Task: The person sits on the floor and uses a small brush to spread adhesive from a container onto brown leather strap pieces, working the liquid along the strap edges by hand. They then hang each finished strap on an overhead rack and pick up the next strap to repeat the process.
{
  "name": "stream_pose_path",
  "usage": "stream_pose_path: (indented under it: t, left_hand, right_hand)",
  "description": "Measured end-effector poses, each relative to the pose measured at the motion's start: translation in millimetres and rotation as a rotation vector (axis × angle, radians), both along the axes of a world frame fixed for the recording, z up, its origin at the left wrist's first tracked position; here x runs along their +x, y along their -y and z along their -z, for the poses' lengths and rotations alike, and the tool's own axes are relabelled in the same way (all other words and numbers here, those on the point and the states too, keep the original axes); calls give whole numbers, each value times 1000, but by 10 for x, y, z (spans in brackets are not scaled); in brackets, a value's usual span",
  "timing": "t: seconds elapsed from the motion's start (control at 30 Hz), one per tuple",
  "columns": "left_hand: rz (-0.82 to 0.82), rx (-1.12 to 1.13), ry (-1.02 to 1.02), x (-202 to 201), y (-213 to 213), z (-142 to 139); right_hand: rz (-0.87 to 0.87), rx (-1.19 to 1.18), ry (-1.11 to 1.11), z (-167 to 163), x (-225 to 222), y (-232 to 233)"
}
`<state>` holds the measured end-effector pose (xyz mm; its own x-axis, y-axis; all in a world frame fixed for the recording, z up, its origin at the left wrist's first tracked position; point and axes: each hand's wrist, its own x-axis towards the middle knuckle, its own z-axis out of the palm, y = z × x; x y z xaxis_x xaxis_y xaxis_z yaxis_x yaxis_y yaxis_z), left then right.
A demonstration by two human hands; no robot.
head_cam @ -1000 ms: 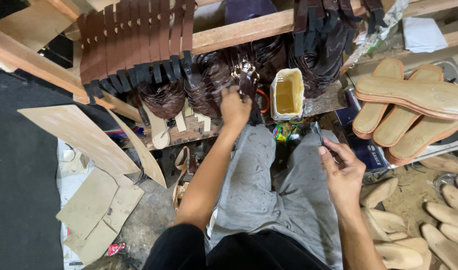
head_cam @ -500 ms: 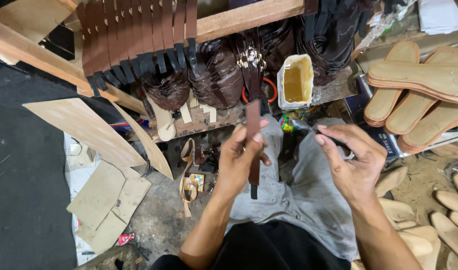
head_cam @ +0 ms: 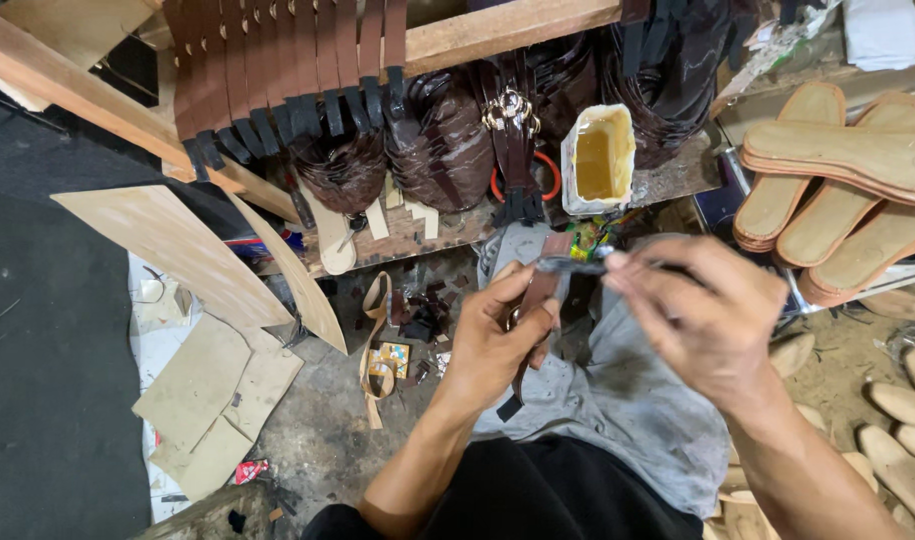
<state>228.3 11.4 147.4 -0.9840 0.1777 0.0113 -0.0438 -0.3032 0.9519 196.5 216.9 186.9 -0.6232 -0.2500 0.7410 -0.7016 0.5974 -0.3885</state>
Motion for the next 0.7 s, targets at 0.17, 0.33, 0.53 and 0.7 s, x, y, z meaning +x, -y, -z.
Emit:
stream_pose_path:
  t: [0.17,0.33,0.53,0.7]
  left_hand:
    - [-31,-9,-18,9,-22,48]
    - [6,230,98,8,3,101]
    - [36,348,187,12,18,109]
    - [-1,341,236,-4,24,131]
  right_hand:
    - [167,123,-74,-23,-18,-30]
    - [-10,-78,42,165,-66,-10]
    - [32,61,-254,349,-122,-95]
    - [34,-64,-38,289,-142,-132]
